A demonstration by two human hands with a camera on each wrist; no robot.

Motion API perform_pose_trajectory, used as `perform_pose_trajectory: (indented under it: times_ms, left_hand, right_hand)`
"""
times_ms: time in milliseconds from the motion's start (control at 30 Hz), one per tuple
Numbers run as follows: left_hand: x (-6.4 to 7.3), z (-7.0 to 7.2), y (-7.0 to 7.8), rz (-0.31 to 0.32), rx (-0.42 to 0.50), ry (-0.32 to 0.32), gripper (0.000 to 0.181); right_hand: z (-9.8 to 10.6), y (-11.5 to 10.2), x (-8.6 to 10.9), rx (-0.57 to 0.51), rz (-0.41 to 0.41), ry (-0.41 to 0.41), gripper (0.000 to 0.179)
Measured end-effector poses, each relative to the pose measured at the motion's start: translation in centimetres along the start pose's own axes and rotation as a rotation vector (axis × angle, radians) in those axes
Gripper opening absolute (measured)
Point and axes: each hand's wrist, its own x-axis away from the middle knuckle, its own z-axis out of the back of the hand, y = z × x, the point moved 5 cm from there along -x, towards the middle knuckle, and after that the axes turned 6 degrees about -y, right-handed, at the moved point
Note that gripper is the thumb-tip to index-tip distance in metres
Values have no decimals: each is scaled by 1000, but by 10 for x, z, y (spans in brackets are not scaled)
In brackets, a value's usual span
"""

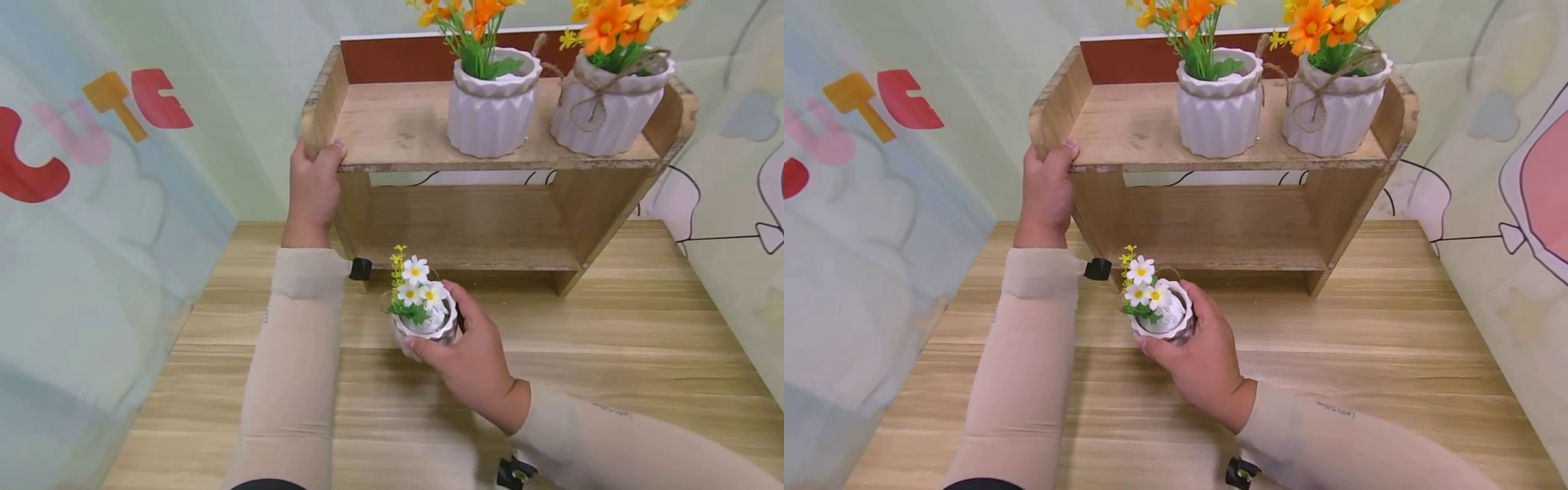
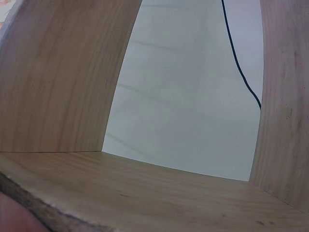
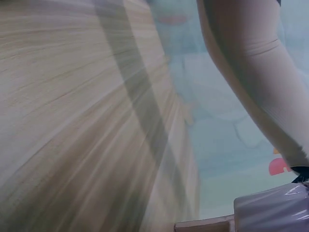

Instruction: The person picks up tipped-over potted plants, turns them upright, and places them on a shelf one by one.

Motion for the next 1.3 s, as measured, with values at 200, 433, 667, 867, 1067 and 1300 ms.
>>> perform_pose_trajectory:
  times_ms: [200,433,667,867,1067,1300]
  left_hand:
    - [-1,0,0,-13,7,5,61]
    - [0,0,1,-17,16,0,62]
    - [-1,0,0,-33,19,9,60]
    - [-1,1,0,-11,6,7,62]
    - [0,1,0,10,6,5,62]
    - [0,1,0,1,11,8,59]
  right_hand:
    - [3,-13,-4,11,59,-43,82]
    - [7,-33,-7,-13,85,-81,80]
    - [9,-45,-10,-15,101,-103,83]
    - [13,-59,-13,-10,125,-110,85]
    - [16,-71,-18,-48,136,-113,83]
    - [18,-84,-21,-73,147,-112,86]
